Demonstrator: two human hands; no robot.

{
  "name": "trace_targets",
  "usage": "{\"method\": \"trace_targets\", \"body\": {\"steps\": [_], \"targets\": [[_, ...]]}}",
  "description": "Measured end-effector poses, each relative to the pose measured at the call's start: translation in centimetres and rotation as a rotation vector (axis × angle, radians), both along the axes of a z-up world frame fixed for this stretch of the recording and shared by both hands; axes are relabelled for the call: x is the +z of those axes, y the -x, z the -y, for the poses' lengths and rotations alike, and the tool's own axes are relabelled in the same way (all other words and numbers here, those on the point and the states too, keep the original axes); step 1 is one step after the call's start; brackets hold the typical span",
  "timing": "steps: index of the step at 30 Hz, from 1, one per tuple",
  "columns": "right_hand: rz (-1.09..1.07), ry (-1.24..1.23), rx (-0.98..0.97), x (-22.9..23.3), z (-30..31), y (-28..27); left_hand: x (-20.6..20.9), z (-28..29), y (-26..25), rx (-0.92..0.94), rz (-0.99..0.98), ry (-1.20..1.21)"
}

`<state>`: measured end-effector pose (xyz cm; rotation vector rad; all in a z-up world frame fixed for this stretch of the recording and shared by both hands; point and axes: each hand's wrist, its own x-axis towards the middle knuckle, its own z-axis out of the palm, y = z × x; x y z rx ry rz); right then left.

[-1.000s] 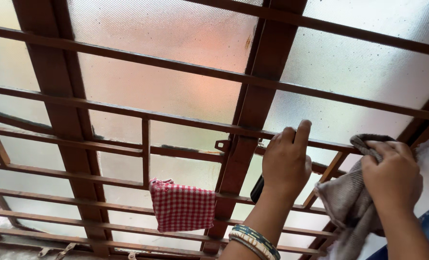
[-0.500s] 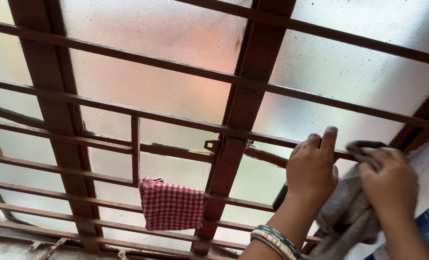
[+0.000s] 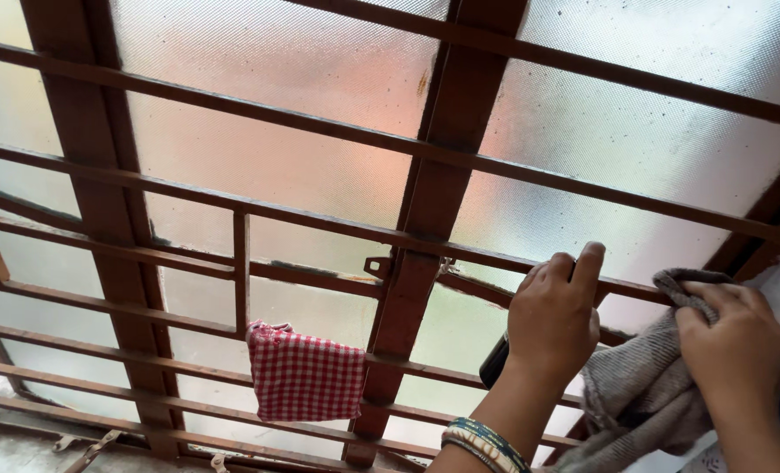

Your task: The person wipes the metal bars and frame of a window using a cloth. They systematically clean the horizontal and vertical bars, moving from the top to the bottom of the window.

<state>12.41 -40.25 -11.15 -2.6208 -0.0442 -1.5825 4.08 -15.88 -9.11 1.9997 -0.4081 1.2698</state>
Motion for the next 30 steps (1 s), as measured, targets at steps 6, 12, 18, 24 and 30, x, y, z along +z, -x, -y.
{"method": "trace_targets", "body": {"steps": [6, 12, 18, 24, 30], "targets": [[0.037, -0.083, -0.005, -1.0, 0.3, -1.1, 0.4, 0.5, 0.2, 0.011, -0.008, 0.022], [0.01, -0.205, 0.155, 0.6, -1.2, 1.5, 1.0, 3.5, 0.3, -0.062, -0.063, -0.075], [0.105, -0.186, 0.168, 1.1, 0.1, 2.5, 1.2, 6.2, 0.0, -0.146, -0.084, -0.059], [0.289, -0.047, 0.097, 2.7, -0.1, 0.7, 0.7, 6.5, -1.3, -0.145, -0.045, -0.04], [0.118, -0.048, -0.005, 2.2, -1.0, 1.4, 0.5, 6.4, -1.1, -0.155, -0.027, -0.031]]}}
